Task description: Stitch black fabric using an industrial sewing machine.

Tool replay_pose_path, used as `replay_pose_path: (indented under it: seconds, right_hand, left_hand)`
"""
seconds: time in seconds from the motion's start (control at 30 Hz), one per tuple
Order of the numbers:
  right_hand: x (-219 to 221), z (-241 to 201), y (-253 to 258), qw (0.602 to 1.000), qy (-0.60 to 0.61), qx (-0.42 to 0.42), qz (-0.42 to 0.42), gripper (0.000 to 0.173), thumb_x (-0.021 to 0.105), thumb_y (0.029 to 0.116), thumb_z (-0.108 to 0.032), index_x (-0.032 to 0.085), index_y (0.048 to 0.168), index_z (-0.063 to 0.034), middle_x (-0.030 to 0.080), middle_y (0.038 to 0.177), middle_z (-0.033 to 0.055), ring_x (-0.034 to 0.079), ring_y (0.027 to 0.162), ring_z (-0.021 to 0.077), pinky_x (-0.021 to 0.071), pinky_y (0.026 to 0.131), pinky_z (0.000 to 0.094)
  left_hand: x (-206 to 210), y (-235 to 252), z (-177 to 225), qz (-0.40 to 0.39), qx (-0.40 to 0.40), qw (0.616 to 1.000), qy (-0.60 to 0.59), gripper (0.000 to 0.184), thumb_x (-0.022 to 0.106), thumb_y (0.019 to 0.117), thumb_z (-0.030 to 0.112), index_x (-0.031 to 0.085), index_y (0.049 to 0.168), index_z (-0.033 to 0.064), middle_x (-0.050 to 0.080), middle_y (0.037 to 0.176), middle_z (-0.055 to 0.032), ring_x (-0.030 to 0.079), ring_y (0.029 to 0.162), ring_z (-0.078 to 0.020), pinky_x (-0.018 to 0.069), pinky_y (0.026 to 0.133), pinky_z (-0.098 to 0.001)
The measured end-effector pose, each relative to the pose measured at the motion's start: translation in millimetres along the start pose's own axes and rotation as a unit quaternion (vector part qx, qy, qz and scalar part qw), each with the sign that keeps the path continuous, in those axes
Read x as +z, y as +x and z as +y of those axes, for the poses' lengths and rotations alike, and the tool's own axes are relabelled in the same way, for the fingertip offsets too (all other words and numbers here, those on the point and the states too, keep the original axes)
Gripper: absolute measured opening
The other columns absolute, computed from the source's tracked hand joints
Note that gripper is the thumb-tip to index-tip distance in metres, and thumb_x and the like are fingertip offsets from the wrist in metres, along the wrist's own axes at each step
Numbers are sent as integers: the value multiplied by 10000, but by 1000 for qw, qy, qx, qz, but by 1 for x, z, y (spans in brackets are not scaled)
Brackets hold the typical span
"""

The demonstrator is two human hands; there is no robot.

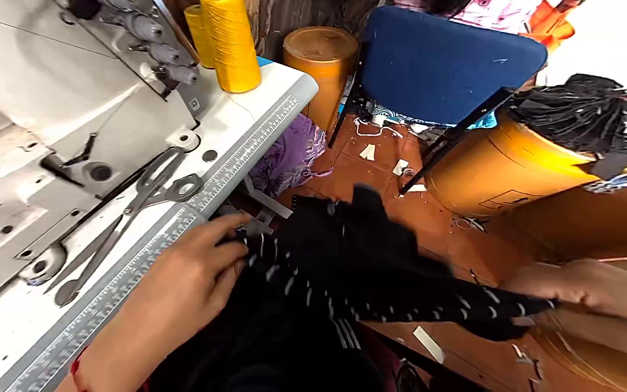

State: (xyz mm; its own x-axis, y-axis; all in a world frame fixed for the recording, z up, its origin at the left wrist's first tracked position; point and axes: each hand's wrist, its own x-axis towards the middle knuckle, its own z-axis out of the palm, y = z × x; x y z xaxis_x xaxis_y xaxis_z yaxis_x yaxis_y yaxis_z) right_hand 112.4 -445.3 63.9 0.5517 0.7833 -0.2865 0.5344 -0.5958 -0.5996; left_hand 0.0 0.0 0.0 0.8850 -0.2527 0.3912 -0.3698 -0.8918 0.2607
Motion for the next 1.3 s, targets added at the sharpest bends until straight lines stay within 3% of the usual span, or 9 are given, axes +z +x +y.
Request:
replay_pose_path:
  seconds: [0.1, 0.27, 0.47, 0.63, 0.73, 0.8, 1.07, 1.2, 1.3]
  right_hand:
    - [13, 58, 25, 989, -47, 67, 126, 122, 692, 927, -208, 742, 898, -101, 645, 688, -2, 590, 593, 106, 498, 547, 359]
    - [25, 113, 59, 927, -164, 237, 239, 114, 679, 991, -116, 752, 1048, -50, 710, 829, 220, 687, 767, 463, 492, 667, 716]
    - [51, 79, 29, 891, -215, 216, 338, 223, 587, 947, -74, 726, 1099, 10, 681, 761, 254, 655, 630, 502, 454, 530, 705]
    - [121, 94, 50, 928, -96, 327, 153, 278, 570, 1031, -123, 690, 1254, -9, 715, 1008, 305, 690, 917, 547, 495, 770, 750]
    - [170, 121, 63, 917, -13, 375, -135, 466, 546, 1063, -221, 497, 1485, -29, 637, 1271, 316, 617, 1179, 514, 457, 1002, 670]
    - [194, 133, 65, 903, 29, 336, -267, 477, 541, 1070, -220, 488, 1498, -16, 617, 1345, 288, 588, 1259, 467, 416, 1085, 619]
    - [165, 80, 146, 932, -51, 210, -293, 436, 512, 1084, -268, 548, 1444, -25, 633, 1345, 239, 618, 1243, 403, 437, 1082, 584]
    - [142, -30, 212, 985, -53, -66, -151, 342, 584, 1039, -170, 655, 1298, 40, 701, 1193, 269, 678, 1108, 470, 492, 984, 665]
    - [148, -135, 251, 945, -11, -277, -173, 316, 539, 1051, -117, 650, 1257, 96, 703, 1156, 285, 689, 1063, 467, 509, 969, 643]
  left_hand:
    - [37, 43, -14, -22, -69, 996, -42, 177, 624, 941, 87, 788, 969, 26, 764, 1072, -125, 754, 972, -267, 615, 844, -484]
    - [118, 134, -35, -118, -279, 908, -290, 239, 533, 1050, 50, 719, 1185, -15, 755, 952, -161, 742, 830, -242, 603, 847, -441]
    - [126, 159, -23, 97, -119, 935, -319, 242, 587, 951, -82, 770, 1088, -4, 724, 1209, -164, 672, 1190, -232, 519, 1044, -380]
    - [163, 98, -33, -98, -89, 957, -257, 224, 569, 953, -94, 762, 1048, -31, 725, 1177, -183, 682, 1151, -303, 517, 1052, -448]
    - [184, 61, -46, -404, -138, 886, -180, 251, 583, 1011, 24, 714, 1222, -13, 615, 1377, -196, 569, 1312, -343, 425, 1140, -497]
    - [168, 43, -46, -444, -175, 860, -179, 292, 533, 1050, 87, 691, 1288, 29, 598, 1412, -166, 567, 1321, -317, 425, 1134, -495]
    - [43, -79, -17, -52, -110, 935, -332, 184, 610, 1006, 113, 762, 1087, 47, 747, 1113, -90, 711, 1056, -147, 572, 965, -304]
    - [-25, -145, -1, 104, -102, 928, -344, 160, 621, 1018, 112, 741, 1022, 6, 756, 1035, -94, 708, 1043, -109, 557, 970, -244]
    - [-82, -203, 5, 256, -195, 932, -167, 196, 585, 1040, 142, 726, 1021, 8, 740, 953, -87, 697, 931, -88, 569, 872, -220]
